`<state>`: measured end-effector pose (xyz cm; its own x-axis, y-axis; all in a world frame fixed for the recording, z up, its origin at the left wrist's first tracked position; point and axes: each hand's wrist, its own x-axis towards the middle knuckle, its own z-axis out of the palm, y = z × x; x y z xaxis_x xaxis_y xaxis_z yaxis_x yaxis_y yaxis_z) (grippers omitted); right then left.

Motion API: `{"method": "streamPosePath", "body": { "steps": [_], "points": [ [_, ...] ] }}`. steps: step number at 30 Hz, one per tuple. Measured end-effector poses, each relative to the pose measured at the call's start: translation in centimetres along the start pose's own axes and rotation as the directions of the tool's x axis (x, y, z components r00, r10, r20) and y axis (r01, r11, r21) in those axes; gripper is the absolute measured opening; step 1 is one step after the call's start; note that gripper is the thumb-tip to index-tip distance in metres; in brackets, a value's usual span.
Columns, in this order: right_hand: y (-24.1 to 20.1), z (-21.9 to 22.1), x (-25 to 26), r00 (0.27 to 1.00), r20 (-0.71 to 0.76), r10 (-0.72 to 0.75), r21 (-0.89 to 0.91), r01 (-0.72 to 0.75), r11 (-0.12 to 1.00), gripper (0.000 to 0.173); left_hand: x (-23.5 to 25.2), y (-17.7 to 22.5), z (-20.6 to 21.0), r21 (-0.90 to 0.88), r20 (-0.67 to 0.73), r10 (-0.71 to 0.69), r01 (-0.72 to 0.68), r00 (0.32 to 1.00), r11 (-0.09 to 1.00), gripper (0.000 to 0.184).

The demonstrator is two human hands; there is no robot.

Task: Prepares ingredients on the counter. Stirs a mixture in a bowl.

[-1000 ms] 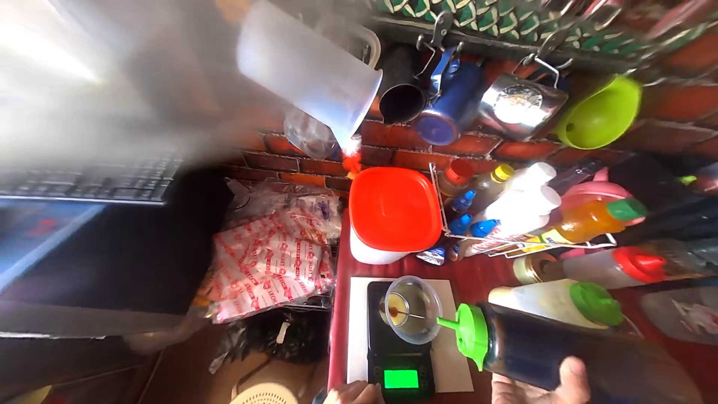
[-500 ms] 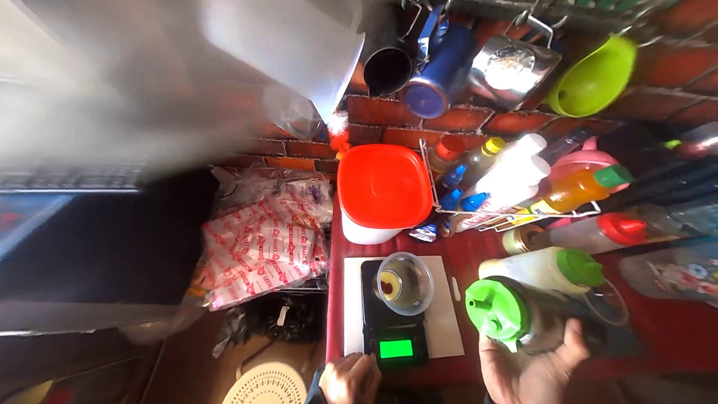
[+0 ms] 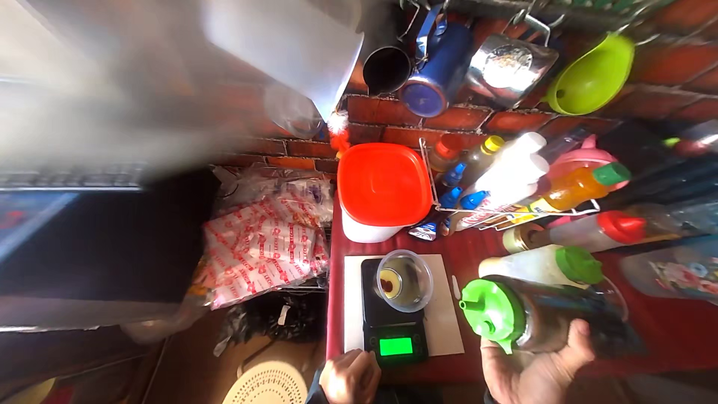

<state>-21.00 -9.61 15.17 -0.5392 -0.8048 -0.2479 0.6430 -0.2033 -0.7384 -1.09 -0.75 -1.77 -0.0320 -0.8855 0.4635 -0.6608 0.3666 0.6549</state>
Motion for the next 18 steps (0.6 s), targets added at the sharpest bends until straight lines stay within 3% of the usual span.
{"method": "streamPosePath", "body": {
  "steps": [7,9,11,13,16,18],
  "points": [
    [0.1,-0.1,-0.2,1.000,-0.004,-0.015,-0.063,0.015,0.998,0.050,-0.1,0.0,0.1,-0.018,-0.004,-0.019,0.019,1.000,1.000,0.030],
    [0.2,-0.2,-0.1,1.000,0.008,-0.019,-0.067,0.020,0.998,0.051,0.1,0.3,-0.3,-0.158,-0.003,-0.164,0.162,0.986,0.974,0.032],
    [0.3,-0.5,0.0,1.000,0.013,-0.015,-0.072,0.016,0.997,0.052,1.3,0.3,-1.1,-0.369,-0.024,-0.395,0.359,0.919,0.857,0.027],
    [0.4,-0.7,0.0,1.000,0.001,-0.015,-0.086,0.015,0.996,0.060,4.6,-0.1,-2.4,-0.509,-0.115,-0.507,0.387,0.854,0.769,0.023],
    [0.5,-0.7,-0.1,0.999,-0.012,-0.035,-0.115,0.033,0.993,0.062,12.7,-0.7,-6.2,-0.554,-0.197,-0.509,0.334,0.838,0.763,0.018],
    [0.5,-0.7,-0.1,0.998,0.004,-0.066,-0.135,0.066,0.989,0.063,18.1,-1.2,-8.5,-0.490,-0.151,-0.549,0.420,0.822,0.764,0.033]
  ]
}}
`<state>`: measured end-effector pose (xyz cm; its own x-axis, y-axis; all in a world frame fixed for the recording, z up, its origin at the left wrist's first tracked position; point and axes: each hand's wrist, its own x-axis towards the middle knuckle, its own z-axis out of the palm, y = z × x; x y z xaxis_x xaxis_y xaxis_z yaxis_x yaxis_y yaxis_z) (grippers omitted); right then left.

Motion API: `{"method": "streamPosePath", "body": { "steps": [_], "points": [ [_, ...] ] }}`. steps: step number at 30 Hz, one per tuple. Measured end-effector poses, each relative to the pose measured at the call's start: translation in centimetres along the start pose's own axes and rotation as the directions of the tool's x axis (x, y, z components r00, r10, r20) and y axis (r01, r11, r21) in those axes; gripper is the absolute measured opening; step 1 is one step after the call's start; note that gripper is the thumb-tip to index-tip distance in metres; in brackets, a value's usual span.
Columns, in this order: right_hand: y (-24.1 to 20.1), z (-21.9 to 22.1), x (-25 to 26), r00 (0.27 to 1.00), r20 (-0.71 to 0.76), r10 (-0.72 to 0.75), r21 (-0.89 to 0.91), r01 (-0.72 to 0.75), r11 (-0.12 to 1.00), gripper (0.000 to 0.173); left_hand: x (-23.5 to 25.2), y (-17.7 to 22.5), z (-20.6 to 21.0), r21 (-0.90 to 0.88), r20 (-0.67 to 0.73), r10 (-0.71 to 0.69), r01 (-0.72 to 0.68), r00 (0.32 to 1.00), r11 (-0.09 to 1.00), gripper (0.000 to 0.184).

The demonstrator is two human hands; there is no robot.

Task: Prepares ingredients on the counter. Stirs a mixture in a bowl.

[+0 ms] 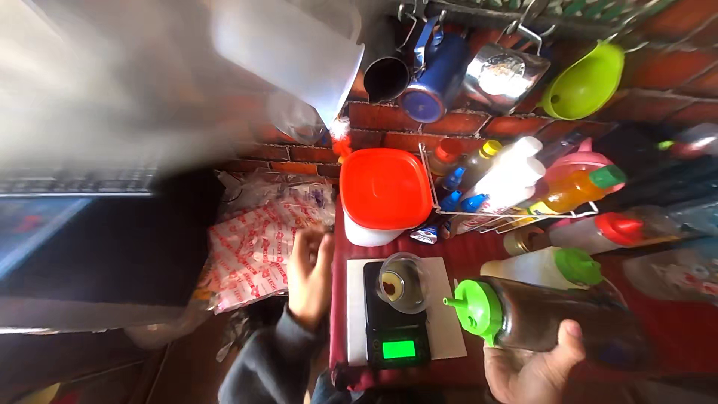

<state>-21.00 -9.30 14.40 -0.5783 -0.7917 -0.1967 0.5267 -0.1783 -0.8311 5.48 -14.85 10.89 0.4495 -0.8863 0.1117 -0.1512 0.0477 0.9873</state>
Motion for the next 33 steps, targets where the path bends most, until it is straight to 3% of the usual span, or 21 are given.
{"method": "streamPosePath", "body": {
  "steps": [4,8,11,15,18,22,26,29,33],
  "points": [
    [0.0,0.0,-0.1,0.999,0.006,-0.037,-0.047,0.038,0.998,0.056,8.5,3.2,2.1,0.257,0.158,-0.145,0.101,0.977,0.961,0.068],
    [-0.5,1.1,-0.9,0.997,-0.067,-0.034,-0.165,0.023,0.986,0.042,11.4,4.8,4.5,0.596,0.179,-0.162,0.024,0.971,0.803,0.049],
    [-0.4,0.7,-0.7,0.996,-0.081,-0.042,-0.179,0.027,0.983,0.043,11.4,5.4,5.2,0.656,0.128,-0.114,0.002,0.985,0.755,0.037],
    [-0.5,0.9,-0.6,0.994,-0.106,-0.022,-0.170,0.004,0.986,0.040,11.0,5.2,5.5,0.563,0.109,0.057,-0.109,0.992,0.820,0.035],
    [-0.7,1.6,-0.6,0.990,-0.136,0.037,-0.131,-0.055,0.990,0.043,10.5,3.8,4.9,0.318,0.076,0.237,-0.249,0.969,0.915,0.034],
    [-1.2,1.8,-0.5,0.987,-0.067,0.145,0.063,-0.141,0.988,0.048,7.2,4.4,2.8,0.045,-0.042,0.371,-0.369,0.928,0.928,0.030],
    [-1.5,1.9,-0.7,0.976,-0.086,0.200,0.095,-0.191,0.977,0.047,3.3,4.4,-0.5,-0.038,-0.238,0.553,-0.576,0.799,0.816,0.029],
    [-1.0,1.3,-0.4,0.985,-0.056,0.160,0.064,-0.157,0.986,0.047,1.7,3.6,-3.8,0.112,-0.366,0.650,-0.662,0.666,0.741,0.031],
    [-0.9,1.3,-0.3,0.994,-0.046,0.103,0.038,-0.101,0.994,0.047,0.7,1.1,-7.4,0.300,-0.451,0.723,-0.675,0.522,0.674,0.031]
  ]
}}
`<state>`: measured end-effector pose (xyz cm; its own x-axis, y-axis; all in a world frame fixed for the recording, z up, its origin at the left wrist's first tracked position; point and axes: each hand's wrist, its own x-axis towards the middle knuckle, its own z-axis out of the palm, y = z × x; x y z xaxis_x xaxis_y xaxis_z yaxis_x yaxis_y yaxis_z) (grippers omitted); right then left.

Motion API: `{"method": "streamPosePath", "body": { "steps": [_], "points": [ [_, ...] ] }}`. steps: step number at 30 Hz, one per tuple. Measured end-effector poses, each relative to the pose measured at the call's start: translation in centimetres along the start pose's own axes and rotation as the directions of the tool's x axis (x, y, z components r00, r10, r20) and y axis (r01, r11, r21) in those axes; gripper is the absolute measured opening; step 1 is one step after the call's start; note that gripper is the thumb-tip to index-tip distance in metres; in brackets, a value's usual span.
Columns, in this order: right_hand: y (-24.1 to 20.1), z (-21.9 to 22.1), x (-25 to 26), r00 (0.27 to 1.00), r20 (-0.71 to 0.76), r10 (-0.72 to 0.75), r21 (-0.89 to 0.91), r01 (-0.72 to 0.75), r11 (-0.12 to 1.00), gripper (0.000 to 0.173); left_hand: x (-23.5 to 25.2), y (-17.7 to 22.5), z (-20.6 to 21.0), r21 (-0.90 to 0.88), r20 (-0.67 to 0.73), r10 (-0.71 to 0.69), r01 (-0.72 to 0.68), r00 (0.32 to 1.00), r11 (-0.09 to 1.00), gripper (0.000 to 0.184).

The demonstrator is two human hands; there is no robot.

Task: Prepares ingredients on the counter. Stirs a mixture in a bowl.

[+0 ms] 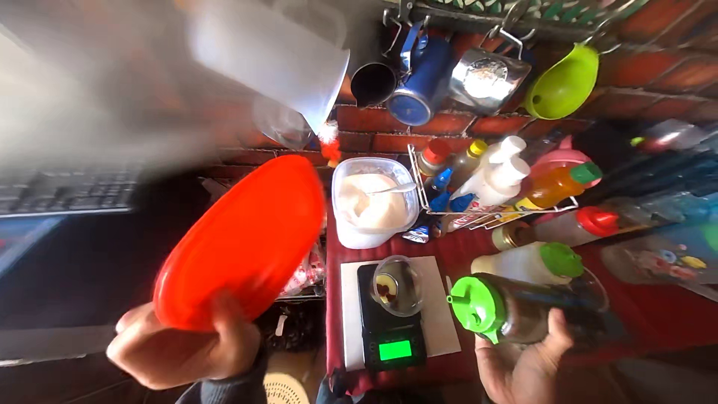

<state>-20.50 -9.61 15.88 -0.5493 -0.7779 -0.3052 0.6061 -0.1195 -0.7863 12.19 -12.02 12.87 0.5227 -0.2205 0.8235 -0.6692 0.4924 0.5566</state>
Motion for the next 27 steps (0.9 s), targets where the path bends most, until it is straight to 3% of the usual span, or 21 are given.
{"method": "streamPosePath", "body": {
  "steps": [2,5,7,9,11,14,15,16,19,22,24,27],
  "points": [
    [0.1,0.2,-0.2,1.000,-0.004,-0.027,-0.035,0.027,0.999,0.046,-1.1,-2.4,-1.5,0.098,0.040,0.067,-0.070,0.997,0.993,0.031],
    [0.5,0.2,-0.1,0.999,-0.004,-0.049,-0.060,0.049,0.997,0.046,-3.7,-7.2,-2.8,0.263,0.219,0.108,-0.165,0.970,0.951,0.021],
    [0.6,0.1,0.0,0.999,0.006,-0.052,-0.037,0.052,0.998,0.046,-5.9,-10.4,-2.6,0.375,0.340,0.064,-0.198,0.938,0.906,0.017],
    [0.6,0.3,0.0,0.999,0.014,-0.050,-0.030,0.050,0.998,0.044,-8.0,-13.2,-2.1,0.471,0.463,-0.075,-0.173,0.883,0.865,0.016],
    [0.6,0.6,-0.3,0.999,-0.003,-0.040,-0.045,0.040,0.998,0.043,-9.5,-15.5,-1.8,0.559,0.593,-0.337,-0.072,0.732,0.826,0.018],
    [0.6,0.7,-0.4,0.999,-0.041,-0.018,-0.082,0.015,0.997,0.043,-11.3,-18.5,-1.4,0.738,0.649,-0.697,-0.030,0.305,0.674,0.047],
    [0.7,0.7,-0.4,0.998,-0.058,-0.013,-0.099,0.007,0.995,0.043,-12.1,-19.2,-1.3,0.777,0.623,-0.754,-0.056,0.207,0.627,0.059],
    [0.7,0.7,-0.4,0.997,-0.075,-0.013,-0.111,0.005,0.994,0.044,-12.8,-19.5,-1.3,0.801,0.598,-0.786,-0.070,0.158,0.595,0.067],
    [0.7,0.7,-0.2,0.996,-0.072,-0.060,-0.118,0.051,0.992,0.042,-13.2,-19.4,-0.7,0.834,0.550,-0.822,-0.049,0.146,0.550,0.071],
    [0.7,0.7,-0.3,0.991,-0.071,-0.114,-0.145,0.103,0.984,0.035,-12.3,-18.5,0.2,0.843,0.527,-0.831,0.012,0.179,0.537,0.077],
    [0.6,0.6,-0.4,0.985,-0.096,-0.143,-0.173,0.125,0.977,0.035,-11.3,-17.5,1.2,0.815,0.517,-0.818,0.146,0.252,0.561,0.076],
    [0.5,0.8,-0.5,0.978,-0.125,-0.168,-0.257,0.132,0.957,0.035,-9.0,-15.1,3.4,0.647,0.478,-0.771,0.424,0.421,0.633,0.065]
  ]
}}
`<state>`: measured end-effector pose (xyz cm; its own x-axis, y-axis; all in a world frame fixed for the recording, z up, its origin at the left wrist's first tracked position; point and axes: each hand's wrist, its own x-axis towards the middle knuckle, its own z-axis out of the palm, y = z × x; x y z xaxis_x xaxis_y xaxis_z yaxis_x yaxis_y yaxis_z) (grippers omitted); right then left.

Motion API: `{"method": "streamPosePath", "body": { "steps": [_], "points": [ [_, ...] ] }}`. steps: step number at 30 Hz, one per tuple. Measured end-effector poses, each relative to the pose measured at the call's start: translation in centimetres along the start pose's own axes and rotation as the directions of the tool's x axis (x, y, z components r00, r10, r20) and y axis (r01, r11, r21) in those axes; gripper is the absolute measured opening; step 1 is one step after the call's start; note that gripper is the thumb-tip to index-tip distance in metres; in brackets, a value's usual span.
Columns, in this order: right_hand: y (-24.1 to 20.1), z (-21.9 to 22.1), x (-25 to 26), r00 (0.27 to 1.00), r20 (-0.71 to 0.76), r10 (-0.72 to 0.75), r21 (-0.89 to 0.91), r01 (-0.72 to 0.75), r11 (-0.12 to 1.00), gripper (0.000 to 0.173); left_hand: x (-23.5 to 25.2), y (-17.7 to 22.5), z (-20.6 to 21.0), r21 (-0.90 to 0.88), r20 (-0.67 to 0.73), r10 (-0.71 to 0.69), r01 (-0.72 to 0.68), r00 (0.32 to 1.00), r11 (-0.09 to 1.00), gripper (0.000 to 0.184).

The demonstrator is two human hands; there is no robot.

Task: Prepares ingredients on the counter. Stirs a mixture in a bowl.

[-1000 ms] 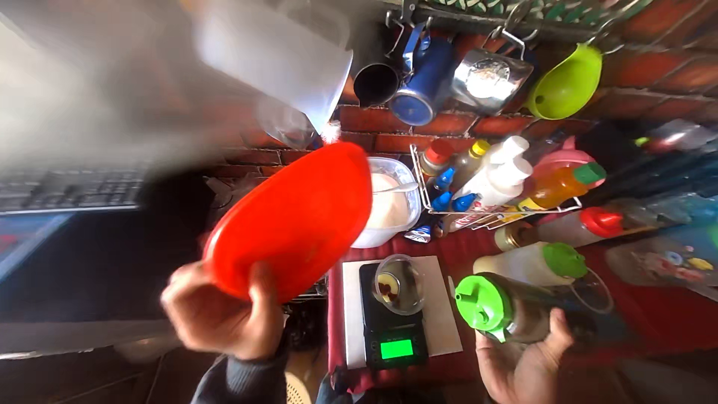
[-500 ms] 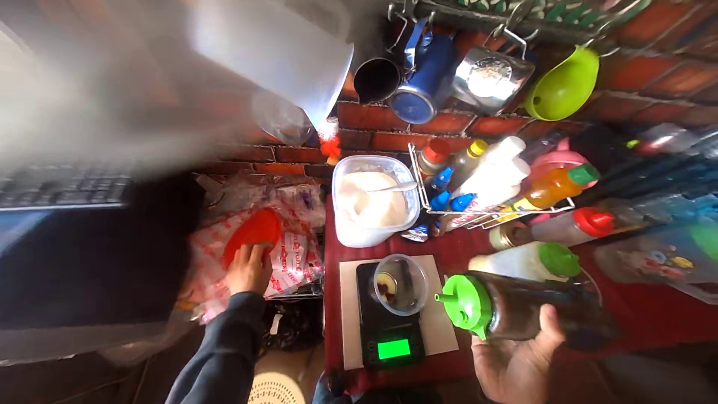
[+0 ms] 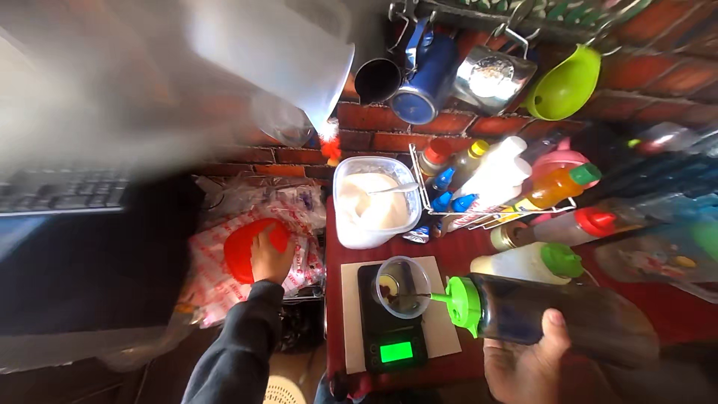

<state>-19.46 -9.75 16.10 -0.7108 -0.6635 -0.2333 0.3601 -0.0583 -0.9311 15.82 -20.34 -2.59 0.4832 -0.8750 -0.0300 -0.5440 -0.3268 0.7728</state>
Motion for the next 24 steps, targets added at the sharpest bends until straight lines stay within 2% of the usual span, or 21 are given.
{"method": "streamPosePath", "body": {
  "steps": [3,6,8,10,13,15,18,21,24],
  "points": [
    [-0.3,0.2,0.1,0.998,0.032,0.057,0.049,-0.058,0.997,0.042,-0.7,6.9,-1.5,-0.396,-0.049,0.022,-0.039,0.999,0.917,0.051],
    [-0.7,0.3,0.2,0.981,0.103,0.163,0.193,-0.181,0.965,0.048,-1.0,14.3,-2.8,-0.548,0.067,0.015,0.024,0.998,0.836,0.050],
    [-0.5,-0.3,0.9,0.960,0.175,0.220,0.274,-0.262,0.925,0.050,-0.4,17.8,-2.5,-0.504,0.177,0.003,0.088,0.984,0.859,0.057],
    [0.2,-1.1,2.3,0.929,0.224,0.295,0.275,-0.351,0.895,0.056,0.5,20.0,-1.3,-0.364,0.242,-0.034,0.123,0.970,0.923,0.064],
    [1.8,-2.6,5.7,0.854,0.292,0.430,0.320,-0.511,0.798,0.065,1.3,21.4,0.2,-0.123,0.262,-0.088,0.124,0.961,0.985,0.061],
    [3.1,-3.1,8.5,0.807,0.322,0.495,0.314,-0.585,0.748,0.066,1.3,21.8,0.4,-0.029,0.246,-0.112,0.123,0.963,0.992,0.055],
    [4.5,-2.4,12.0,0.765,0.328,0.555,0.203,-0.631,0.749,0.067,1.1,22.1,0.3,0.022,0.230,-0.117,0.115,0.966,0.993,0.044],
    [5.3,-1.4,14.7,0.747,0.360,0.559,0.225,-0.651,0.725,0.066,1.0,22.2,0.4,0.023,0.213,-0.109,0.106,0.971,0.994,0.042],
    [5.3,-0.5,16.3,0.765,0.398,0.507,0.253,-0.623,0.740,0.064,1.0,22.1,0.4,0.015,0.197,-0.098,0.097,0.975,0.995,0.040]
  ]
}}
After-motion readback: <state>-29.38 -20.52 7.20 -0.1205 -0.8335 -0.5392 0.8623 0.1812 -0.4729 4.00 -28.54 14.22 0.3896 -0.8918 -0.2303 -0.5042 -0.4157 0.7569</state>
